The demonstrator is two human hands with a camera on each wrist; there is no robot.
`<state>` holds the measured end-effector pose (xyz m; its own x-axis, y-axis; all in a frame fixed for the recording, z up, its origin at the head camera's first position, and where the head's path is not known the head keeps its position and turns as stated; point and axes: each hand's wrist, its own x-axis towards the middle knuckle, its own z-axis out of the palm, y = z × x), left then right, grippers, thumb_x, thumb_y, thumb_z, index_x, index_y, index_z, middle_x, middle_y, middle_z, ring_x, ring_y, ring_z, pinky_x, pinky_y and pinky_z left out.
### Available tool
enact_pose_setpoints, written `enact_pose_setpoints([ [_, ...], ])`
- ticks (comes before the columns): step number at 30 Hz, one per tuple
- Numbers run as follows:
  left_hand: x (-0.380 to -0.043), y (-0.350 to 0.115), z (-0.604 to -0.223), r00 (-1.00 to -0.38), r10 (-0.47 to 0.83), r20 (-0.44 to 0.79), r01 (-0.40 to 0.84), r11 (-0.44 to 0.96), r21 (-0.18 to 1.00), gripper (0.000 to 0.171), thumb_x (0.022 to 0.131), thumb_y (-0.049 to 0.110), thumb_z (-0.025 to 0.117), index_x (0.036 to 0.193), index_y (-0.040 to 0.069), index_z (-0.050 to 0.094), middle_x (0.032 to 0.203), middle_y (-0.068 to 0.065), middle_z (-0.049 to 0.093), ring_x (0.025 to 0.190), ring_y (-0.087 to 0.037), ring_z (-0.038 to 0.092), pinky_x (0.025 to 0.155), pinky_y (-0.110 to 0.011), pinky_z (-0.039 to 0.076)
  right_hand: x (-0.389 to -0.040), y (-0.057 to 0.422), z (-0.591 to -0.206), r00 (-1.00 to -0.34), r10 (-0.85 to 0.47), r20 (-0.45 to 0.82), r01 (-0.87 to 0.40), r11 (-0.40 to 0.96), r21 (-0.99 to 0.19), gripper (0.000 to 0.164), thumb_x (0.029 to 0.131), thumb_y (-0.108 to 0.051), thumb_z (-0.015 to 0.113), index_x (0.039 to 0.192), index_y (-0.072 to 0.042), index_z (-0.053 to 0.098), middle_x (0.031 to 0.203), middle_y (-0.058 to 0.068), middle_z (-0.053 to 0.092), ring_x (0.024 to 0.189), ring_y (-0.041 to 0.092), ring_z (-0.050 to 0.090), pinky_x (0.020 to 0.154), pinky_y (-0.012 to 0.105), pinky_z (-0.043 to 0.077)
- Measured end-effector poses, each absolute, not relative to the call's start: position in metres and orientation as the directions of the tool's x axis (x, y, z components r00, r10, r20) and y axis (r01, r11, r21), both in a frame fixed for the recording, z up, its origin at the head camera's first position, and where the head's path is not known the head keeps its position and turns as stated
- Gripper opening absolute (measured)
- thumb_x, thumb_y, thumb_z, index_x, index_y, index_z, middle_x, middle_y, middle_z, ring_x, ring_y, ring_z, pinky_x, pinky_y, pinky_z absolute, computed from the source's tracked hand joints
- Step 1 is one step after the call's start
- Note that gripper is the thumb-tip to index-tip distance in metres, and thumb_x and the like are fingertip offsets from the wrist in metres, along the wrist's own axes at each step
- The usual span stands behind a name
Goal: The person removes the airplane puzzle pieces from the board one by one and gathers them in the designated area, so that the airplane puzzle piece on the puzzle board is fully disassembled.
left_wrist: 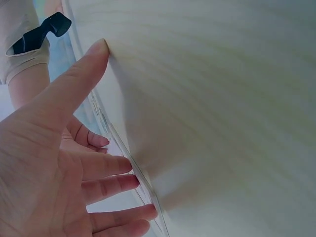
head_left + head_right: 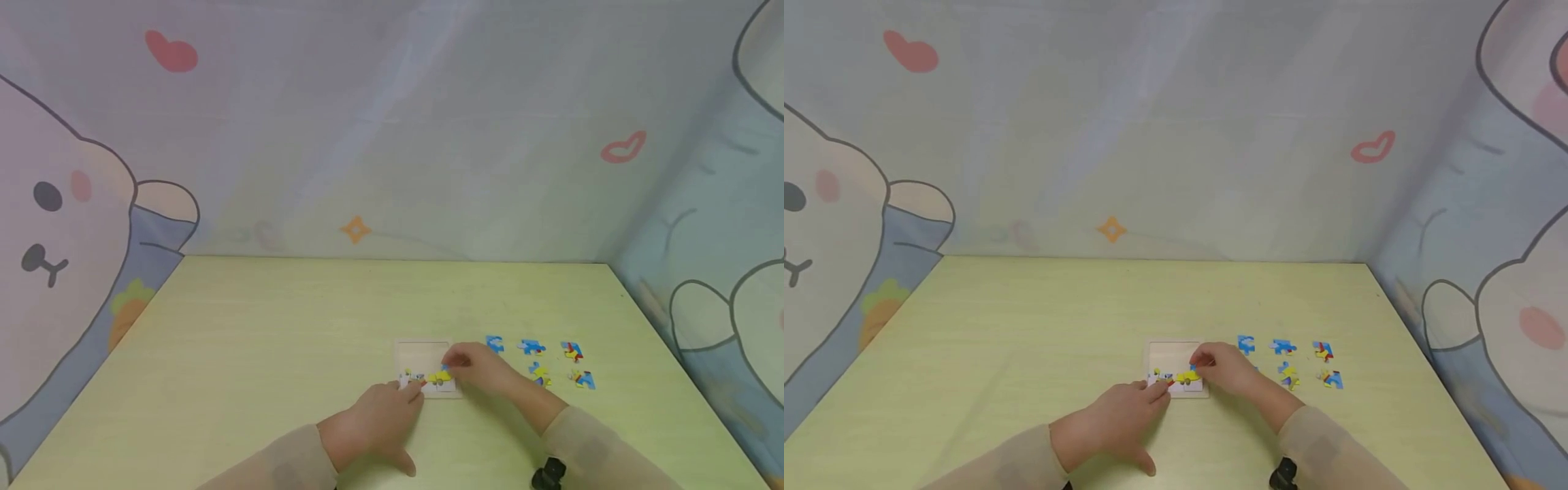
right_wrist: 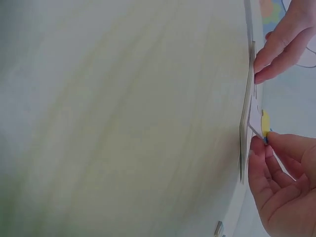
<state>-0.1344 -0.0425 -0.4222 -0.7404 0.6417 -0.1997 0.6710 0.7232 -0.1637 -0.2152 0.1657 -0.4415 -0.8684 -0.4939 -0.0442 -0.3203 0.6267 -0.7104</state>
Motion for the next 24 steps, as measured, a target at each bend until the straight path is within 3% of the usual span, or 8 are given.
enact_pose_setpoints([
  [13, -0.134, -0.041, -0.420, -0.737, 0.637, -0.227, 0.674, 0.719, -0.170, 0.101, 0.057, 0.079, 0.063, 0.130, 0.011, 0.051, 0.134, 0.003, 0.043, 0.098, -0.016, 0.054, 0.076, -0.025, 0.048, -0.215, 0.180, -0.445, -0.893, -0.438, -0.100, -0.207, 0.599, -0.773, 0.011, 0.086, -0.013, 0.066, 0.095, -0.007, 0.069, 0.091, 0.000, 0.065, 0.082, 0.015, 0.056, 0.073, 0.030, 0.049],
  [24, -0.134, -0.042, -0.421, -0.735, 0.645, -0.209, 0.678, 0.704, -0.212, 0.101, 0.057, 0.080, 0.061, 0.130, 0.011, 0.051, 0.134, 0.004, 0.043, 0.089, -0.012, 0.053, 0.067, -0.022, 0.046, -0.212, 0.210, -0.446, -0.893, -0.434, -0.121, -0.134, 0.511, -0.849, 0.017, 0.086, -0.013, 0.066, 0.098, -0.001, 0.068, 0.091, 0.003, 0.065, 0.082, 0.017, 0.061, 0.071, 0.030, 0.052],
])
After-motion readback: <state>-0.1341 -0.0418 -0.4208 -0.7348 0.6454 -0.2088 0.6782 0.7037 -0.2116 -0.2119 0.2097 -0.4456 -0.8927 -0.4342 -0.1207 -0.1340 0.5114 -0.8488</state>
